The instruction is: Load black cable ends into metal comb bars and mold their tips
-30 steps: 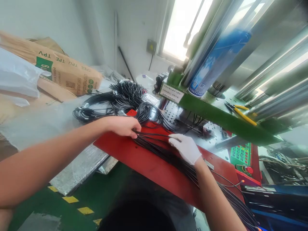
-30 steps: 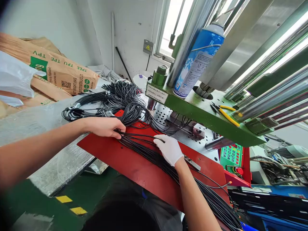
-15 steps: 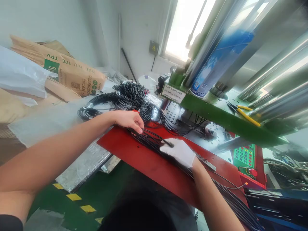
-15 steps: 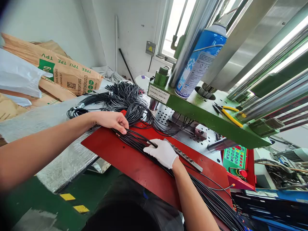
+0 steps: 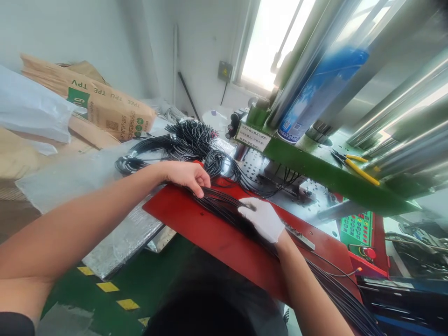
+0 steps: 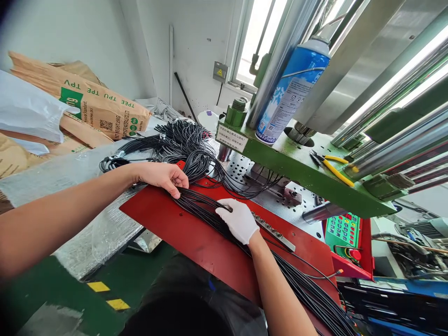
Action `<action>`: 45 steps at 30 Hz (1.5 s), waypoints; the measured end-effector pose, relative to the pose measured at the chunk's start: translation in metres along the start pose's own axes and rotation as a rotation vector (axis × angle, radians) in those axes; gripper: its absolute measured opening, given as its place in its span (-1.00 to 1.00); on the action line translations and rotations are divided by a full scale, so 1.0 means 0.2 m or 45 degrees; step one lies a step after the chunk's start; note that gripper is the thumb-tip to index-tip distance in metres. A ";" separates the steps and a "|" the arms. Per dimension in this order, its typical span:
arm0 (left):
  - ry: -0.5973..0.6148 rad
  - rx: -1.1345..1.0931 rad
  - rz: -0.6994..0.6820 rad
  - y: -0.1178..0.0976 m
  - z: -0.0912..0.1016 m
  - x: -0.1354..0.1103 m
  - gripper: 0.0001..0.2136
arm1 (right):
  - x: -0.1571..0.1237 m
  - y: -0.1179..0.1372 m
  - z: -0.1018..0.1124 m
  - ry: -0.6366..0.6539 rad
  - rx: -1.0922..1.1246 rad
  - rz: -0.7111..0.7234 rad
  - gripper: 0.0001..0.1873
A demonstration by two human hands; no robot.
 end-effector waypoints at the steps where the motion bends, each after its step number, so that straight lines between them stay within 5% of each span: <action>1: -0.028 -0.029 0.003 0.01 0.00 0.00 -0.74 | 0.00 0.00 0.00 -0.016 -0.012 -0.008 -0.69; 8: -0.146 -0.230 0.032 0.03 -0.02 -0.01 -0.71 | -0.02 0.05 -0.07 0.099 -0.101 0.054 -0.59; 13: -0.201 0.197 0.089 -0.04 -0.10 0.02 -0.73 | -0.06 0.08 -0.05 0.165 -0.259 0.029 -0.68; 16: -0.290 0.644 0.132 -0.10 -0.19 0.09 -0.82 | -0.19 0.12 0.13 0.132 -0.351 0.015 -0.73; 19: -0.291 0.780 0.121 -0.16 -0.26 0.15 -0.72 | -0.42 0.14 0.45 -0.036 -0.427 -0.070 -0.67; 23: -0.229 0.805 0.056 -0.26 -0.32 0.27 -0.60 | -0.77 0.11 0.88 -0.510 -0.364 -0.255 -0.58; 27: -0.108 0.778 -0.142 -0.44 -0.48 0.50 -0.57 | -0.96 0.02 1.04 -0.840 -0.407 -0.383 -0.54; 31: 0.037 0.520 -0.348 -0.73 -0.65 0.70 -0.65 | -0.98 -0.06 1.04 -0.769 -0.498 -0.318 -0.58; 35: 0.167 0.167 -0.449 -1.02 -0.66 0.67 -0.71 | -1.02 -0.09 1.06 -0.794 -0.324 -0.208 -0.49; 38: 0.583 0.057 -0.267 -1.13 -0.74 0.56 -0.66 | -1.03 -0.11 1.01 -0.959 -0.582 -0.178 -0.47; 40: 0.934 -0.100 -0.041 -1.14 -0.87 0.51 -0.57 | -0.98 -0.11 0.90 -0.853 -0.787 -0.133 -0.61; 42: 0.821 -0.427 0.023 -1.12 -1.01 0.51 -0.55 | -0.90 -0.09 0.75 -0.581 -0.886 -0.050 -0.72; 45: 0.578 -0.795 0.126 -1.03 -1.15 0.53 -0.56 | -0.79 -0.07 0.59 -0.169 -0.890 -0.015 -0.61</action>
Point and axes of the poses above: each hand's wrist, its own x-axis towards the middle knuckle, its own z-axis out of the back of the hand, y = z × x, the point moved 1 cm from there along x, towards the middle knuckle, and after that the axes turned 14 degrees about x, right-handed, at the moved point
